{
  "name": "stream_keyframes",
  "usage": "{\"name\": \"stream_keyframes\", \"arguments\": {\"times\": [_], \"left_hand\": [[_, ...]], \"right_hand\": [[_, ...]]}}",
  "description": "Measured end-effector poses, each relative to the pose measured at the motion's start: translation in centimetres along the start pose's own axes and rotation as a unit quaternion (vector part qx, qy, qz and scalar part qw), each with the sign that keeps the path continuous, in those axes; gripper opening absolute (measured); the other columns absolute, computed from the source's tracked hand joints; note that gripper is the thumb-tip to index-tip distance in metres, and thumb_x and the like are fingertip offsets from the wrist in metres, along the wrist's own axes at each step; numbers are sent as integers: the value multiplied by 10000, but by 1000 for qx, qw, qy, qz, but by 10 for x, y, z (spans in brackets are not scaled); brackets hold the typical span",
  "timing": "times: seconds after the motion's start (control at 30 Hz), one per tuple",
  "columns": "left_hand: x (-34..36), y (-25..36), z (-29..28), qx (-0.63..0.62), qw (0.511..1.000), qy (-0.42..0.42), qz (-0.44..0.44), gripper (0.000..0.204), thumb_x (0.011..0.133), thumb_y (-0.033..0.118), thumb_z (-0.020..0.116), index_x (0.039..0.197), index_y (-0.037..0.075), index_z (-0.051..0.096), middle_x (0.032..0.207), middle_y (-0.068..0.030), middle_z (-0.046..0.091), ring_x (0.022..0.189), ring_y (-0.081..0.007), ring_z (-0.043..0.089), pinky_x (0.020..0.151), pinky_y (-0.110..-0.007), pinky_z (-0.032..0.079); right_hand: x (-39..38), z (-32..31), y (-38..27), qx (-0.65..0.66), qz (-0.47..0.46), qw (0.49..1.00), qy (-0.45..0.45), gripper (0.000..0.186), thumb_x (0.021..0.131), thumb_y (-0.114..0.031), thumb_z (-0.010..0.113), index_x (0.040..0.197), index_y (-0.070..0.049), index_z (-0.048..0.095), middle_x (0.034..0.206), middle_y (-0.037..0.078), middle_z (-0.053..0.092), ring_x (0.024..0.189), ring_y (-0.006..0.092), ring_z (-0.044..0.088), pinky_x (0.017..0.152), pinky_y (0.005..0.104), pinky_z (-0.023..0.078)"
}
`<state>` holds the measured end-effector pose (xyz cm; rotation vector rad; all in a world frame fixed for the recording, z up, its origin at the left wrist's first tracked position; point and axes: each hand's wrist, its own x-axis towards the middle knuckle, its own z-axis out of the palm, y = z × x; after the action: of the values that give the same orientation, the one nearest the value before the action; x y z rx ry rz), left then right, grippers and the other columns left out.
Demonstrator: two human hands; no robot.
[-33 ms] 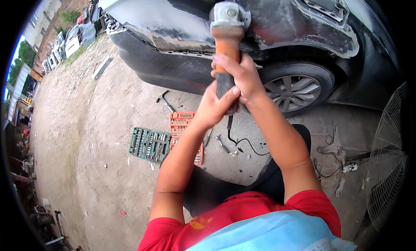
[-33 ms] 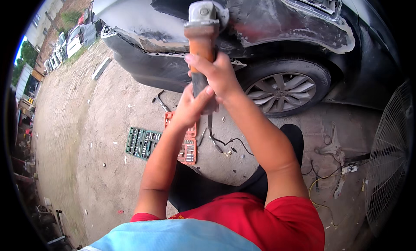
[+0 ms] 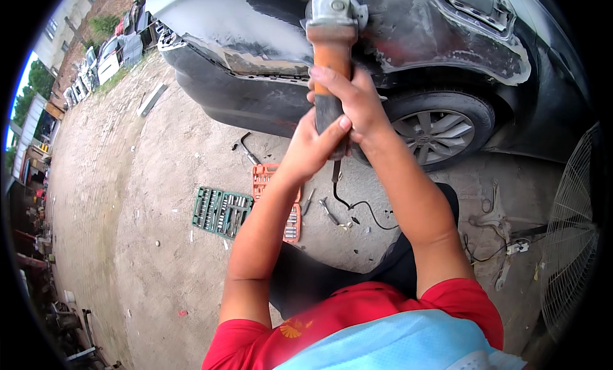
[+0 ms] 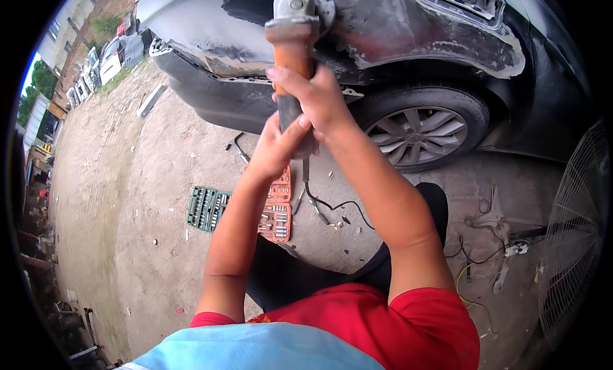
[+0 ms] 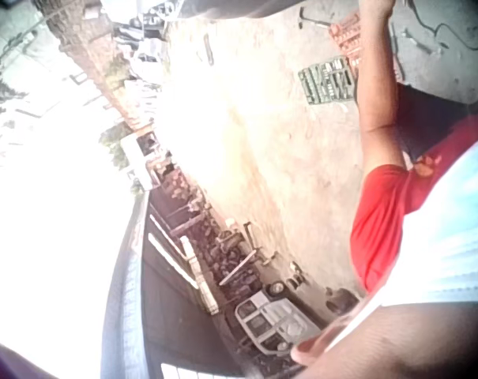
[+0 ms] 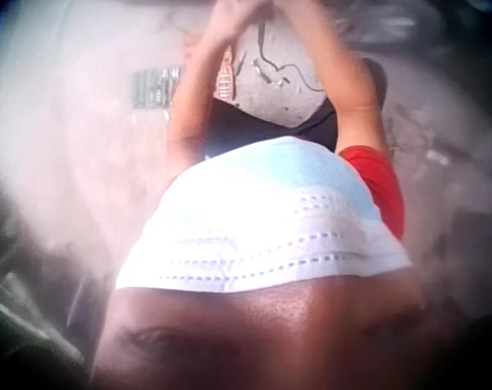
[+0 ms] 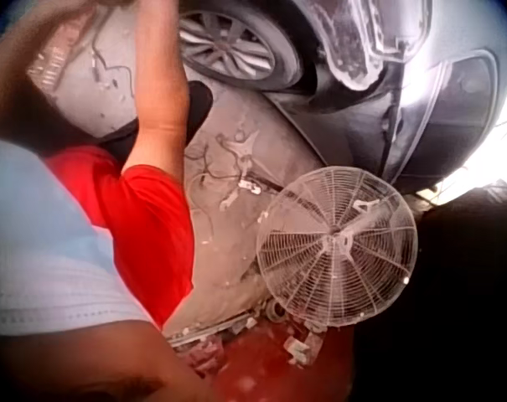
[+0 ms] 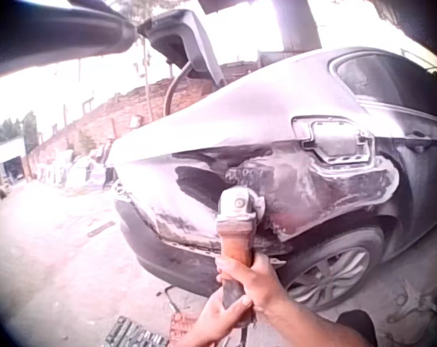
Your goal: The person uses an angle grinder to smooth the surface of a damaged car bumper. They periodically pause to wipe the area with their hand to check the progress.
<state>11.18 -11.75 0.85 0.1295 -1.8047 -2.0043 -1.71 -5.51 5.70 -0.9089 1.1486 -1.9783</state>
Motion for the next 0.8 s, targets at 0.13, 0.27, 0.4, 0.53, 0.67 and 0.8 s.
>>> {"name": "stream_keyframes", "arguments": {"times": [0.13, 0.27, 0.4, 0.53, 0.67, 0.8], "left_hand": [[13, 7, 3, 23, 1000, -14, -8, 480, 1095, 476, 693, 1191, 7, 657, 985, -64, 748, 806, -152, 719, 752, -317, 590], [-16, -41, 36, 5, 999, -5, -39, 577, 1040, 501, 754, 1299, 7, 609, 1092, -78, 713, 931, -173, 707, 801, -353, 592], [6, -12, 22, -9, 1000, 15, -7, 493, 1096, 487, 675, 1178, 2, 656, 1010, -79, 719, 868, -173, 712, 792, -344, 592], [6, -24, 17, -10, 1000, 15, 11, 516, 1083, 515, 687, 1177, 9, 651, 994, -85, 720, 856, -192, 721, 775, -346, 592], [-22, -55, 31, 14, 999, 46, -16, 516, 1077, 505, 697, 1196, 7, 637, 990, -85, 719, 823, -193, 720, 746, -340, 591], [6, -16, 22, 3, 1000, 30, 0, 456, 1107, 453, 669, 1143, -1, 656, 946, -80, 714, 797, -179, 705, 738, -338, 594]], "right_hand": [[2, -5, -12, 14, -2, 1000, 18, 453, 919, -347, 873, 1135, 2, 681, 946, 83, 714, 817, 168, 721, 736, 319, 592], [-35, -34, 1, -27, 21, 999, 37, 440, 913, -321, 869, 1138, 10, 686, 952, 98, 711, 807, 176, 718, 741, 329, 594], [-5, -17, -14, -14, 0, 1000, -9, 462, 894, -357, 889, 1115, -5, 689, 946, 71, 697, 800, 159, 706, 739, 314, 584], [-2, -22, 0, -22, 18, 999, -28, 504, 879, -381, 901, 1127, 1, 684, 949, 70, 695, 819, 157, 703, 741, 313, 579], [-31, -30, 13, -5, 43, 999, -19, 489, 884, -381, 893, 1119, -4, 689, 952, 65, 694, 814, 151, 693, 754, 310, 574], [-3, -19, -10, 12, -2, 1000, -25, 489, 881, -370, 899, 1122, 0, 690, 952, 69, 697, 809, 156, 697, 741, 310, 575]]}}
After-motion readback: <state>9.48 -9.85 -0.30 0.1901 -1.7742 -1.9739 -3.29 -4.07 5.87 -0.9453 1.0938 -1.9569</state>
